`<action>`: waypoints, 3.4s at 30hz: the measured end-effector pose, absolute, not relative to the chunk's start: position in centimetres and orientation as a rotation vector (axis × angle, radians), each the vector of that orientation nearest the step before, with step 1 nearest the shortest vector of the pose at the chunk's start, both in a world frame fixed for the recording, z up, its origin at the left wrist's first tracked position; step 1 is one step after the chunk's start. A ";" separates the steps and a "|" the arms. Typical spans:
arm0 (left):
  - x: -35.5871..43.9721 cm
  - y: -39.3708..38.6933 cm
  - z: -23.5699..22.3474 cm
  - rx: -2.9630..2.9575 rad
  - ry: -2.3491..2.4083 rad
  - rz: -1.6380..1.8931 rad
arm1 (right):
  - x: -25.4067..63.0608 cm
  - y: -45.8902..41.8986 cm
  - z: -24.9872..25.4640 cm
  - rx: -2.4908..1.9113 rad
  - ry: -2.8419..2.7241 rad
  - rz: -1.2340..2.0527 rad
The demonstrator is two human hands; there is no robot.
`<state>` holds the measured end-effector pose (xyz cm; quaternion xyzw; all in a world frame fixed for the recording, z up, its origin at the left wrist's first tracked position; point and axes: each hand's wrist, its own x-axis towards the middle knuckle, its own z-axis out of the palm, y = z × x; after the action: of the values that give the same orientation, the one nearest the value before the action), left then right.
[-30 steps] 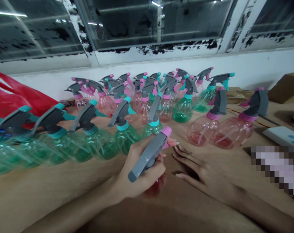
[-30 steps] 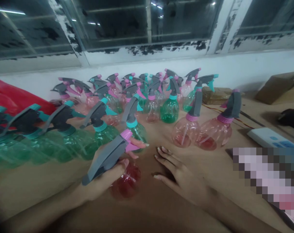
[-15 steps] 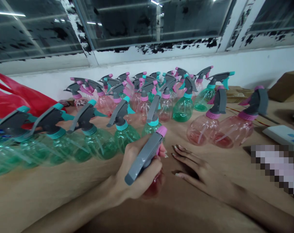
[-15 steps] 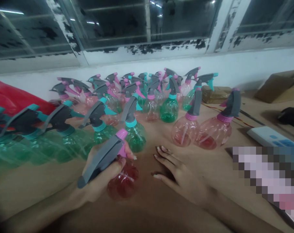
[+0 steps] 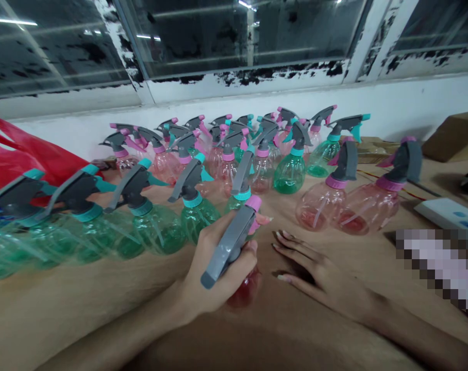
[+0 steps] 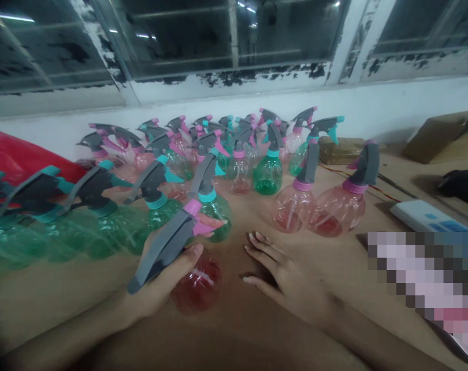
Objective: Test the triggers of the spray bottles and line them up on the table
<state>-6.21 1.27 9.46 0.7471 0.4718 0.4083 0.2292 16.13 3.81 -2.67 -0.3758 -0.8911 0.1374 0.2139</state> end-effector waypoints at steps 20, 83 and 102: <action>-6.2 1.2 9.1 2.061 1.235 1.114 | 16.1 3.8 -2.3 -1.061 -2.483 0.390; -6.6 1.3 8.3 2.071 1.261 1.124 | 16.0 3.8 -2.2 -1.039 -2.471 0.414; -6.5 1.2 8.3 2.104 1.298 1.153 | 16.1 3.8 -2.4 -1.020 -2.444 0.400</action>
<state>-6.51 1.24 8.30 0.7548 0.4657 0.4138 0.2053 16.05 3.80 -2.36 -0.3708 -0.8882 0.1452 0.2294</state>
